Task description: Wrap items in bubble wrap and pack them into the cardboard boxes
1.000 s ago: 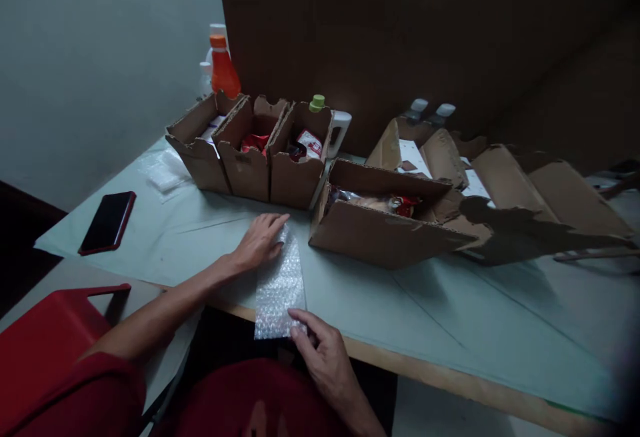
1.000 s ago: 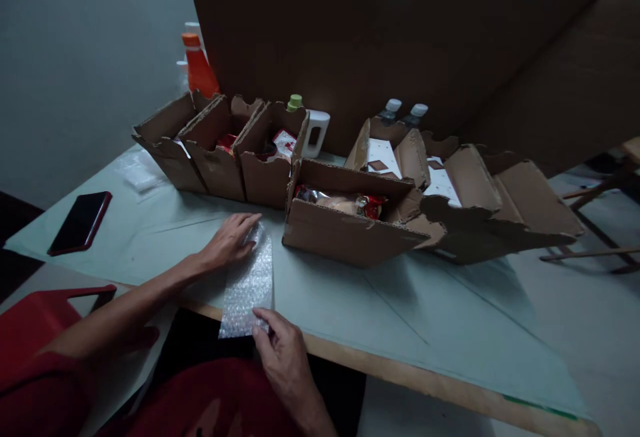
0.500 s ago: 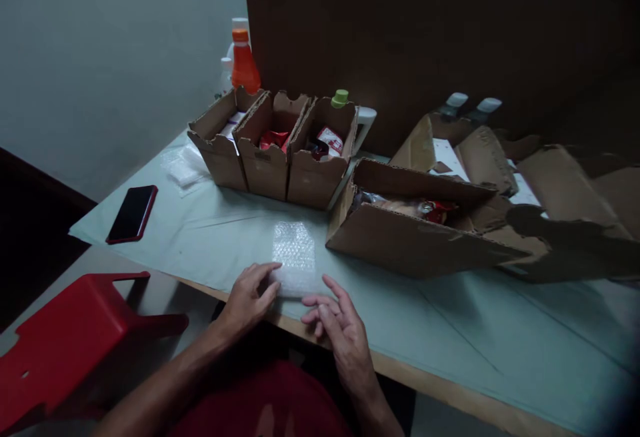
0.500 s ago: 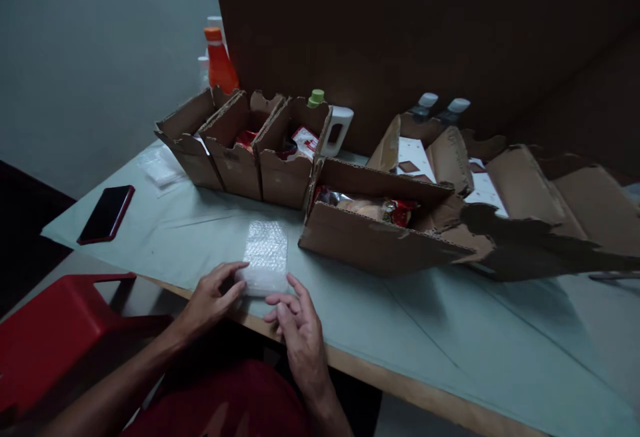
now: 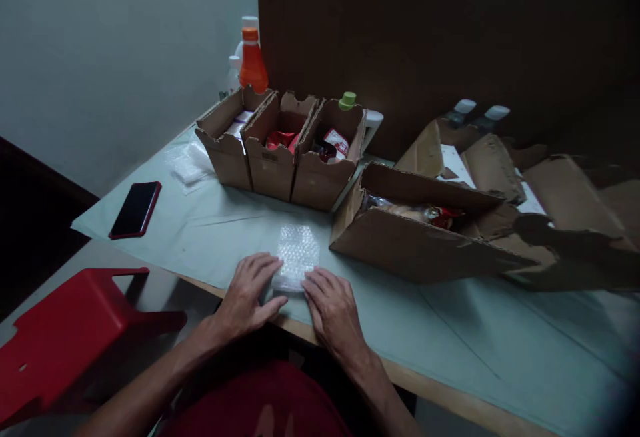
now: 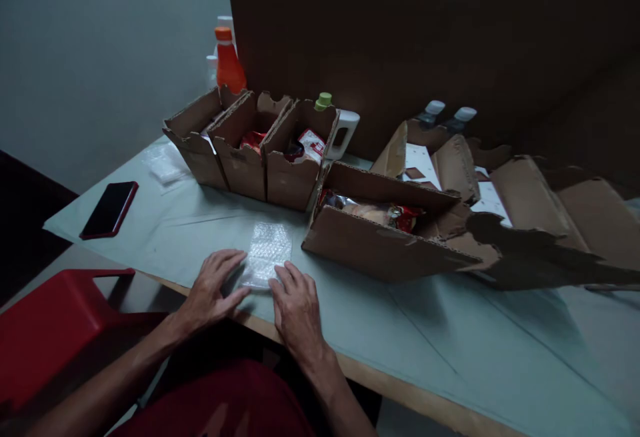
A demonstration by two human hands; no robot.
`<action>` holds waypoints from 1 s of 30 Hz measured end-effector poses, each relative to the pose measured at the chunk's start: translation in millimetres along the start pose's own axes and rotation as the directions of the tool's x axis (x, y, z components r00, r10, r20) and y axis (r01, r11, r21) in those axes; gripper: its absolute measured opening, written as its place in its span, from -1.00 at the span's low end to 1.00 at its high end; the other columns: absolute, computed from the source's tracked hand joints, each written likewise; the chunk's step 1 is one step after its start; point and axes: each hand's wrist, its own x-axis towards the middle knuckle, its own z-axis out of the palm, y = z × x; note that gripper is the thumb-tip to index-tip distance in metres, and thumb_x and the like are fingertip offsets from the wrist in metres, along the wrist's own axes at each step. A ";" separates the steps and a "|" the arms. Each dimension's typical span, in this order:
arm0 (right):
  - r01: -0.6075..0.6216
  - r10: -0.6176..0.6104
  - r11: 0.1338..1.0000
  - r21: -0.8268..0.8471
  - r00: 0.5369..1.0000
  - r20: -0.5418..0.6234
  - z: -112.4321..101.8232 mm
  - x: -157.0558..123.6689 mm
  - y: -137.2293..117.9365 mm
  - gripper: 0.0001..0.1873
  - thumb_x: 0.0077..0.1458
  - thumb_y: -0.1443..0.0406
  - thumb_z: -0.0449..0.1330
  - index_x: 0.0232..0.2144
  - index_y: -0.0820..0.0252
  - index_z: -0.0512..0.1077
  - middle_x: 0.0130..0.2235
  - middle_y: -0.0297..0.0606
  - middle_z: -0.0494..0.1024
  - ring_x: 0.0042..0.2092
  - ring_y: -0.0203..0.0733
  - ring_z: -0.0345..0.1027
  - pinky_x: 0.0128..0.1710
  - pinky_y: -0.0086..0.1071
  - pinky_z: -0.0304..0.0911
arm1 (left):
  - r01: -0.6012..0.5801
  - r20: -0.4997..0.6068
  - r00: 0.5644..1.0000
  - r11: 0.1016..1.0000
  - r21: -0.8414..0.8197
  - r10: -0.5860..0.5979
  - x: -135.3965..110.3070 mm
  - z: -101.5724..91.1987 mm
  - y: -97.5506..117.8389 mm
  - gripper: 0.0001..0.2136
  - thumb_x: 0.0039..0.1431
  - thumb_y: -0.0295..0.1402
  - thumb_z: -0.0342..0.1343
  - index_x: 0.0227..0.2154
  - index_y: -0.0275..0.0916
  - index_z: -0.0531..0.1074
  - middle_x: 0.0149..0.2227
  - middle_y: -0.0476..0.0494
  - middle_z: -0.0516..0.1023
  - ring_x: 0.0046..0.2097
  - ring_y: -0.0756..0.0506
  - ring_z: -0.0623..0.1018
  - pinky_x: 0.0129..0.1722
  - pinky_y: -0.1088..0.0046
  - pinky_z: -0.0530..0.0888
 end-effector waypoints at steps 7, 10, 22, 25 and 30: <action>-0.138 0.138 0.974 0.182 0.990 0.012 -10.9 -1.7 -0.1 -0.76 0.34 0.35 0.06 -0.06 0.18 0.50 -0.16 -0.17 0.65 -0.15 -0.10 0.47 -0.11 -0.22 0.29 | 0.025 0.089 0.996 0.994 -0.104 -0.016 -4.7 2.5 3.4 -0.67 0.28 -0.47 0.04 0.09 -0.22 0.41 -0.28 -0.14 0.56 -0.22 -0.14 0.50 -0.15 0.27 0.45; -0.119 0.130 0.989 0.087 0.983 -0.129 -10.4 -5.0 1.5 -0.73 0.35 0.31 0.07 0.02 0.19 0.46 -0.05 -0.10 0.60 -0.02 -0.03 0.42 -0.02 -0.17 0.26 | 0.059 0.073 0.996 0.998 0.000 -0.059 4.8 13.8 -0.6 -0.70 0.28 -0.44 0.04 0.06 -0.25 0.43 -0.28 -0.16 0.56 -0.22 -0.16 0.49 -0.17 0.24 0.45; -0.120 0.102 0.974 0.194 0.990 0.100 -13.8 -6.2 -1.0 -0.73 0.30 0.36 0.11 0.00 0.10 0.49 -0.13 -0.20 0.64 -0.09 -0.08 0.45 -0.05 -0.17 0.28 | -0.009 0.139 0.990 0.994 -0.113 0.025 -6.7 -1.1 6.8 -0.67 0.27 -0.43 0.06 0.09 -0.21 0.40 -0.21 -0.19 0.55 -0.12 -0.18 0.48 -0.08 0.18 0.46; -0.124 0.122 0.988 0.091 0.992 0.026 -18.0 -8.9 -5.5 -0.71 0.31 0.33 0.09 0.03 0.12 0.48 -0.03 -0.10 0.58 -0.02 -0.01 0.40 -0.03 -0.12 0.27 | 0.055 0.121 0.991 0.998 -0.022 -0.052 0.0 2.7 2.3 -0.69 0.29 -0.39 0.05 0.08 -0.22 0.41 -0.22 -0.20 0.55 -0.16 -0.19 0.47 -0.11 0.17 0.46; 0.003 -0.002 1.000 -0.011 0.997 0.075 -10.2 4.4 -3.3 -0.69 0.22 0.38 0.19 0.01 0.16 0.48 0.03 -0.07 0.54 0.04 0.05 0.35 0.02 -0.09 0.22 | 0.107 0.064 0.991 0.986 0.127 -0.116 11.2 7.6 -5.4 -0.71 0.30 -0.31 0.04 0.03 -0.25 0.45 -0.15 -0.27 0.53 -0.11 -0.26 0.48 -0.07 0.08 0.46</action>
